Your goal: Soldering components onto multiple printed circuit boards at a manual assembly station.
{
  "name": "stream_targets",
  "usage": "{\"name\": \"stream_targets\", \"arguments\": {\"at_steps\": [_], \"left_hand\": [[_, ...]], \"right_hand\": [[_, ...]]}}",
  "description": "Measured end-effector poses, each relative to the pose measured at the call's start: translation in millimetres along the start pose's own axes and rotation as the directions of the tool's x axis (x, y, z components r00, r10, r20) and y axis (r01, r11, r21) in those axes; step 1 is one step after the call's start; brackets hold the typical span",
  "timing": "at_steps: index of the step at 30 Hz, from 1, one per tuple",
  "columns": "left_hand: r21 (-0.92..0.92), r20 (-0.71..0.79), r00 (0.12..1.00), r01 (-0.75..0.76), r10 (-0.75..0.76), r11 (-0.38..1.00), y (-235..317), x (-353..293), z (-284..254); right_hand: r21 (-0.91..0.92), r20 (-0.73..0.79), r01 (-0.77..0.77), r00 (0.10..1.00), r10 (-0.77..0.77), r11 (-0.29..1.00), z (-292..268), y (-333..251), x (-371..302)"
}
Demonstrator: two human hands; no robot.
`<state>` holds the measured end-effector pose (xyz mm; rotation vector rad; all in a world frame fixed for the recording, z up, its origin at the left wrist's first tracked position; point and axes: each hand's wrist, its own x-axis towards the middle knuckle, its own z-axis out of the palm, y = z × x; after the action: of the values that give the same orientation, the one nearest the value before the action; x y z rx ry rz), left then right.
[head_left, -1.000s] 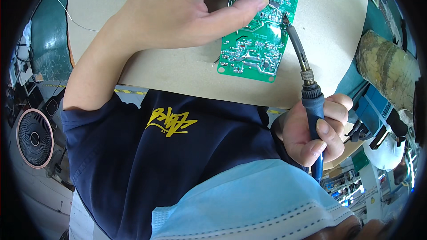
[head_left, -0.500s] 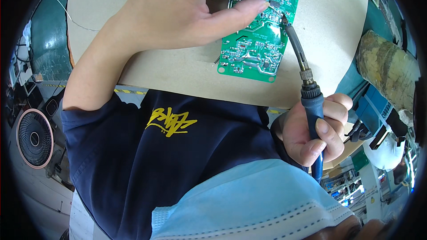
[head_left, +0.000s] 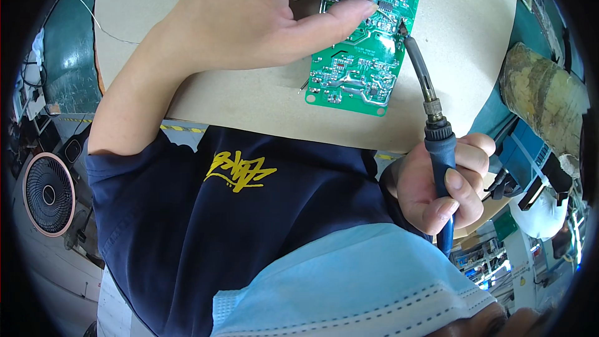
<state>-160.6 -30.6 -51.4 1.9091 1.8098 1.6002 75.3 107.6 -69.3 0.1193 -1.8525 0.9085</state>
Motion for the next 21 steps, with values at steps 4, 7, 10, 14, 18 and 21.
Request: {"name": "stream_targets", "arguments": {"at_steps": [4,7,10,14,18,21], "left_hand": [[0.001,0.003,1.0,-0.022,0.022,1.0,-1,0,0],[-0.005,0.005,1.0,-0.017,0.017,1.0,-1,0,-2],[0.003,0.02,1.0,-0.011,0.011,1.0,-1,-1,-3],[0.01,0.016,1.0,-0.021,0.021,1.0,-3,-2,1],[-0.071,-0.063,0.998,0.016,-0.02,0.997,-5,-4,5],[0.044,-0.011,0.999,-0.047,0.047,0.998,-6,-5,3]], "right_hand": [[0.018,-0.007,-0.007,1.0,0.008,1.0,0,-1,0],[-0.001,-0.064,-0.007,0.998,0.007,1.0,3,-1,-2],[-0.001,-0.017,0.004,1.0,-0.004,1.0,2,-2,1],[-0.06,0.026,0.023,0.999,-0.021,0.998,1,-5,7],[-0.077,0.088,-0.007,0.996,0.013,0.997,2,-13,16],[-0.126,0.102,-0.035,0.994,0.048,0.991,5,-22,21]]}}
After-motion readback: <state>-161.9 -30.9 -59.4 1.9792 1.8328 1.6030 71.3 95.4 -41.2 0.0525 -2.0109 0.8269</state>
